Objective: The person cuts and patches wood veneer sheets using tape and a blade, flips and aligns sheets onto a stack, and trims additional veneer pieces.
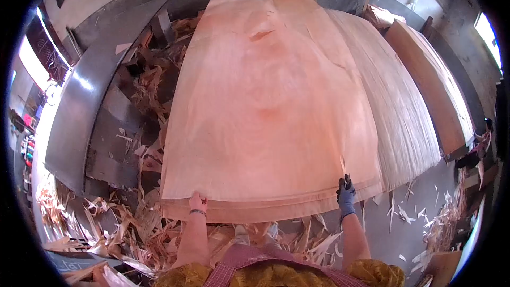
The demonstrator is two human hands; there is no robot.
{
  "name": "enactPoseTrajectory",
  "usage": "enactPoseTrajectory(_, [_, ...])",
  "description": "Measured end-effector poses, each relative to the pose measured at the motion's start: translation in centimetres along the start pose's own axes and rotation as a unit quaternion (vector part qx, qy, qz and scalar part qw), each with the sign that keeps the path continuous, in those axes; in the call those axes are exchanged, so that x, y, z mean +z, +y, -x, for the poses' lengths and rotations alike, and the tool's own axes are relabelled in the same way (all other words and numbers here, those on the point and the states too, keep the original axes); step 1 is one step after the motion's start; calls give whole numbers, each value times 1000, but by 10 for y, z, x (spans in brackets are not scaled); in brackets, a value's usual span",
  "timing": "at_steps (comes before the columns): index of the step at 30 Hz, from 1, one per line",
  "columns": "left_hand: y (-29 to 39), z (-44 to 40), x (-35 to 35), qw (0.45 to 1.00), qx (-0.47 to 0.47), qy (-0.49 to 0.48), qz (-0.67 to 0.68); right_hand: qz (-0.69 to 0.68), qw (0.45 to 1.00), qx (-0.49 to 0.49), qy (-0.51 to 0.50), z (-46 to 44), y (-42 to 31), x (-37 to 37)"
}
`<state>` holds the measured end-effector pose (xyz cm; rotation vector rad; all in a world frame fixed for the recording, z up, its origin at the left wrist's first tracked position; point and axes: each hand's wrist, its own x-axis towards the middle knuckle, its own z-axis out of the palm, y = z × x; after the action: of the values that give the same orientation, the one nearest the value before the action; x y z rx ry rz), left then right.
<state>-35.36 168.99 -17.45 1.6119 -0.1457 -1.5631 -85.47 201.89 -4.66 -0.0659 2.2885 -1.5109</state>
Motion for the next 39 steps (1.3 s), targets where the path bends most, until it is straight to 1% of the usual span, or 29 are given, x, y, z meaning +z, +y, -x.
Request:
enactPoseTrajectory(1, [-5, 0, 1, 1000, -7, 17, 6, 10, 1000, 16, -8, -2, 6, 0])
enactPoseTrajectory(4, [-21, -7, -4, 999, -22, -15, 21, 13, 1000, 16, -21, -14, 31, -4])
enactPoseTrajectory(7, [-33, -15, -7, 999, -34, -6, 21, 49, 998, -2, -37, -28, 67, -6])
enactPoseTrajectory(10, [-41, -25, -9, 998, -55, 26, 5, 133, 988, -70, -45, -63, 131, -7])
enactPoseTrajectory(12, [-57, -34, -22, 999, -46, 1, 7, 136, 982, -126, -30, -86, 175, -11])
enactPoseTrajectory(13, [-60, -38, -28, 999, -39, -4, 11, 145, 979, -142, -30, -86, 179, -7])
enactPoseTrajectory(14, [-53, -19, -10, 997, -54, 46, 19, 154, 975, -158, -29, -86, 183, -4])
enactPoseTrajectory(15, [-59, -23, -17, 999, -23, 1, 30, 167, 972, -164, -22, -80, 168, -1])
enactPoseTrajectory(16, [-59, -16, -9, 999, -4, 42, 20, 179, 969, -171, -12, -74, 162, 3])
enactPoseTrajectory(18, [-54, -9, -7, 1000, -15, 23, -7, 220, 958, -183, -37, -92, 199, -4])
enactPoseTrajectory(20, [-59, -11, -10, 998, 17, -2, 53, 282, 938, -197, -39, -71, 163, 4])
enactPoseTrajectory(21, [-60, -1, -6, 997, 24, 35, 60, 259, 958, -113, -59, -48, 127, 14])
enactPoseTrajectory(22, [-54, 7, -3, 995, 34, 68, 68, 257, 956, -132, -59, -48, 134, 16])
enactPoseTrajectory(24, [-69, -37, -32, 995, 65, 67, 18, 248, 952, -171, -50, -55, 154, 18])
enactPoseTrajectory(25, [-77, -55, -41, 995, 79, 61, -8, 258, 958, -108, -65, -47, 145, 24])
enactPoseTrajectory(27, [-61, -44, -34, 990, 68, 121, 10, 276, 957, 20, -88, -20, 115, 37])
enactPoseTrajectory(28, [-53, -37, -28, 987, 61, 150, 19, 284, 954, -61, -79, -22, 127, 39])
enactPoseTrajectory(29, [-50, -35, -26, 985, 54, 166, 13, 290, 944, -140, -69, -26, 153, 39])
enactPoseTrajectory(30, [-45, -35, -26, 982, 46, 181, 6, 293, 929, -218, -60, -23, 159, 40])
enactPoseTrajectory(31, [-42, -35, -26, 980, 38, 195, -1, 301, 938, -162, -64, -22, 162, 40])
enactPoseTrajectory(34, [-36, -39, -26, 980, 22, 196, -8, 242, 953, -167, -73, -17, 170, 42])
enactPoseTrajectory(37, [-37, -50, -29, 973, 19, 227, -44, 214, 966, -125, -74, -7, 155, 44])
enactPoseTrajectory(39, [-35, -42, -23, 968, 25, 244, -49, 194, 969, -133, -74, -10, 160, 44])
